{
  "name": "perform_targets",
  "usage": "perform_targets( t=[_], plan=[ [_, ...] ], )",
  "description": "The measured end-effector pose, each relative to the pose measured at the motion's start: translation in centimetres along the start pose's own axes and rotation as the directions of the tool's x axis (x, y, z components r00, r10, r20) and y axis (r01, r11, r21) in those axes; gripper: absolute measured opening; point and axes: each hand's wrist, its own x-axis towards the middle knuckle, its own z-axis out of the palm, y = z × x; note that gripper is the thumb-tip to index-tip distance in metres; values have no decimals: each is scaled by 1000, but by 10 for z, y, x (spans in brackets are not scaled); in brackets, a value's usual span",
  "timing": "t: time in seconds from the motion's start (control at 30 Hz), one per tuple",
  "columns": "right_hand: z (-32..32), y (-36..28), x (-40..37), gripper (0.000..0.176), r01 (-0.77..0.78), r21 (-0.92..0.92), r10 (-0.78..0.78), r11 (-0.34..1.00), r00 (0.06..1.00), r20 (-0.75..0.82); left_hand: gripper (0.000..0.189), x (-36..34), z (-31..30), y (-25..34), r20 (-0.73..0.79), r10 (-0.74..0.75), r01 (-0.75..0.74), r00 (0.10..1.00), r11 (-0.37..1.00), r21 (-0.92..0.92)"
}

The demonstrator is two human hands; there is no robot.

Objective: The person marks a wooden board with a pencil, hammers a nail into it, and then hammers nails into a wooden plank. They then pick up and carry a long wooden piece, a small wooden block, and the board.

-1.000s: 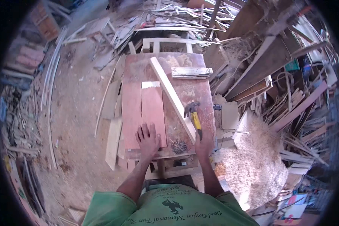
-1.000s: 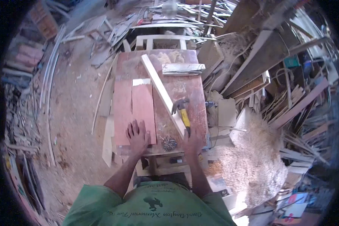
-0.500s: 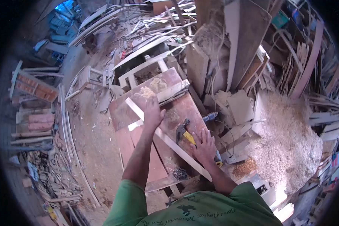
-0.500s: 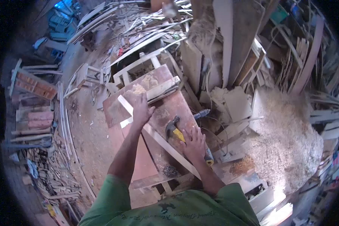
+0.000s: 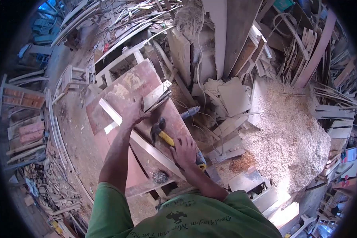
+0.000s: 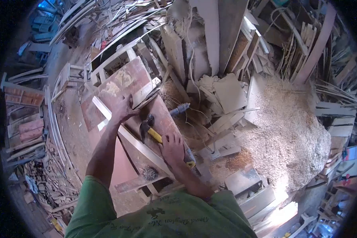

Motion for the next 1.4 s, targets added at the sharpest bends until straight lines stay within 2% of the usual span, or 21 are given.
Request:
perform_targets(
  t=[0.1,0.2,0.23,0.27,0.33,0.37,0.43,0.47,0.5,0.57,0.67,0.73,0.83,0.93,1.0,1.07,1.13,1.23,1.3,1.4],
  plan=[
    [-13,15,1,44,-123,85,115,989,989,89,93,-22,-2,6,96,33,-37,995,999,35],
    [-78,27,-5,41,-202,56,168,978,917,361,105,-35,39,-14,173,121,-129,978,991,34],
    [-87,41,-15,45,-237,268,142,934,934,329,98,-46,41,-8,121,168,-161,978,985,-62],
    [-81,57,-26,47,-127,368,56,921,979,196,100,-58,43,1,143,119,-112,983,992,-62],
    [-58,84,-44,53,120,518,-84,847,992,-92,104,-85,26,36,194,24,-14,981,998,-53],
    [-61,83,-46,56,78,527,-31,846,995,-98,110,-88,24,44,237,53,-42,970,998,-49],
    [-80,69,-34,61,-6,546,77,838,991,-107,109,-89,31,49,215,92,-81,972,995,-59],
    [-94,63,-27,61,-98,536,147,838,988,-49,108,-89,34,52,206,110,-100,972,993,-61],
    [-111,53,-17,60,-191,524,219,830,976,10,105,-90,36,55,245,69,-49,967,995,-89],
    [-120,46,-2,60,-232,517,265,824,964,11,97,-90,34,61,322,-11,55,947,990,-130],
    [-122,40,18,61,-92,471,181,877,972,-148,92,-77,51,50,309,29,13,951,991,-133],
    [-127,30,31,62,-28,361,114,932,969,-220,91,-76,48,53,324,19,25,946,991,-133],
    [-113,34,52,60,-217,221,199,951,975,102,89,-74,49,53,331,8,37,944,991,-130],
    [-99,42,61,62,-230,255,206,939,971,119,88,-76,49,56,337,7,36,942,992,-121],
    [-88,45,50,64,-45,311,93,949,986,-139,91,-78,53,53,342,-2,47,940,991,-124],
    [-79,43,43,65,-67,281,105,957,987,-122,97,-76,57,47,340,6,44,940,990,-137],
    [-93,38,48,65,-261,133,244,956,960,136,97,-78,54,49,347,0,50,938,989,-138],
    [-104,43,60,64,-293,193,264,936,951,164,93,-79,46,57,371,-22,76,928,988,-131],
    [-109,40,59,63,-256,259,242,931,966,88,89,-82,36,61,382,-35,89,923,988,-126],
    [-123,33,56,62,-135,336,171,932,982,-78,88,-77,40,53,288,78,-11,955,974,-227]
  ],
)
